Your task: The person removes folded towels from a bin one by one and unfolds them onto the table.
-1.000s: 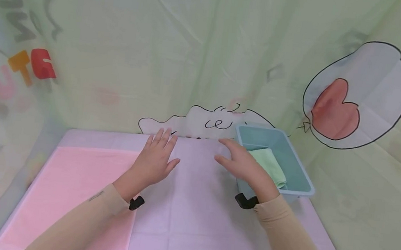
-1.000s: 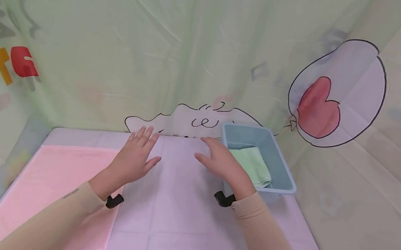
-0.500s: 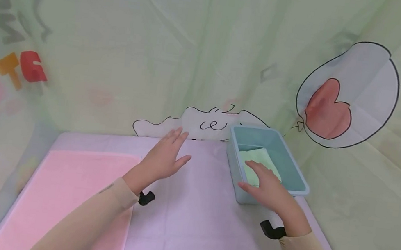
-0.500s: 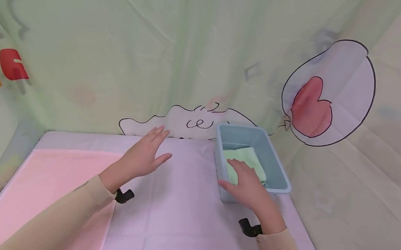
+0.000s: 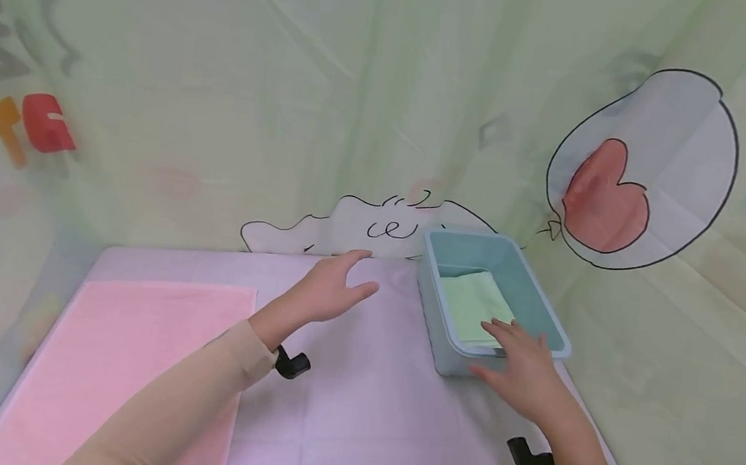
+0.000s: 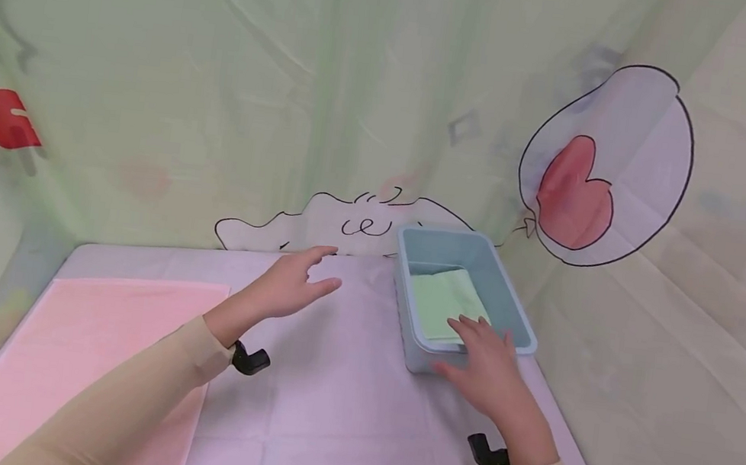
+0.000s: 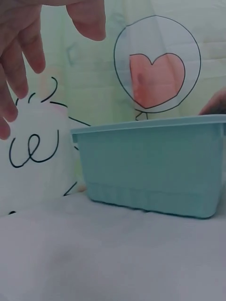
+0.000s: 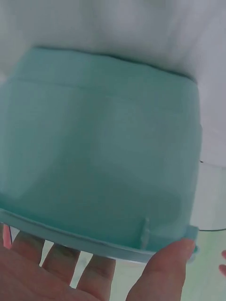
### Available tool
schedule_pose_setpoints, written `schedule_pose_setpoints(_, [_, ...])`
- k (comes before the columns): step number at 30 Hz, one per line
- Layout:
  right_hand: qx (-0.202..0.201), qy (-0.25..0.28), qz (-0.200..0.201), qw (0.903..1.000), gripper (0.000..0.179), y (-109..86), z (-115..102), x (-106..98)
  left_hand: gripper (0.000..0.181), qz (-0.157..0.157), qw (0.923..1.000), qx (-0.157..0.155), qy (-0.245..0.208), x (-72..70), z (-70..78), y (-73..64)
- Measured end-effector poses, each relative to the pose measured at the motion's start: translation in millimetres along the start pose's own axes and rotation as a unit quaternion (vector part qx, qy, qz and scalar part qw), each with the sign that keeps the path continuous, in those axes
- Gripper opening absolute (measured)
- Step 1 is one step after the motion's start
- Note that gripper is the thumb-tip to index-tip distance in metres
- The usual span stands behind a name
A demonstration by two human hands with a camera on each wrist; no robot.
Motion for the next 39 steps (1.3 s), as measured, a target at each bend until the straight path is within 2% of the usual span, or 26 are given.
schedule_pose_setpoints(7, [-0.003, -0.019, 0.025, 0.9995, 0.074, -7.8, 9.6, 1.3, 0.067, -0.014, 0.9968, -0.030, -0.073, 9.6, 9.2, 12.6])
schedule_pose_setpoints(12, [-0.004, -0.031, 0.039, 0.9987, 0.067, -11.2, 15.8, 4.6, 0.061, -0.030, 0.9880, -0.049, -0.143, 20.5, 17.1, 26.7])
schedule_pose_setpoints(15, [-0.008, -0.040, 0.051, 0.9979, 0.064, -13.2, 19.9, 8.6, 0.056, -0.044, 0.9775, -0.062, -0.196, 30.1, 21.6, 36.4])
schedule_pose_setpoints(19, [-0.026, -0.050, 0.088, 0.9946, 0.058, -16.6, 22.4, 13.5, 0.049, -0.067, 0.9560, -0.089, -0.272, 44.7, 25.4, 49.3])
schedule_pose_setpoints(22, [-0.039, -0.049, 0.117, 0.9911, 0.052, -19.3, 21.1, 15.1, 0.048, -0.080, 0.9412, -0.110, -0.309, 53.0, 28.3, 56.9])
schedule_pose_setpoints(24, [-0.045, -0.044, 0.133, 0.9891, 0.048, -20.2, 19.8, 15.8, 0.048, -0.085, 0.9355, -0.116, -0.323, 56.4, 31.1, 61.0])
schedule_pose_setpoints(31, [-0.079, -0.045, 0.199, 0.9757, 0.039, -20.9, 17.2, 21.2, 0.045, -0.102, 0.9233, -0.118, -0.351, 65.9, 43.1, 72.6])
schedule_pose_setpoints(35, [-0.084, -0.049, 0.219, 0.9710, 0.037, -21.7, 18.7, 23.1, 0.039, -0.117, 0.9162, -0.121, -0.364, 74.9, 51.7, 79.9])
schedule_pose_setpoints(39, [-0.092, -0.048, 0.229, 0.9679, 0.034, -19.4, 19.8, 23.2, 0.041, -0.123, 0.9143, -0.116, -0.368, 83.2, 59.4, 87.9])
Point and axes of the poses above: each hand's wrist, its own y-axis towards the middle knuckle, its own x-axis out of the palm, z = x × y, the point moved 4 cm from there along y, towards the middle knuckle, and after that the axes turned 9 degrees about z, right-handed, at the moved point
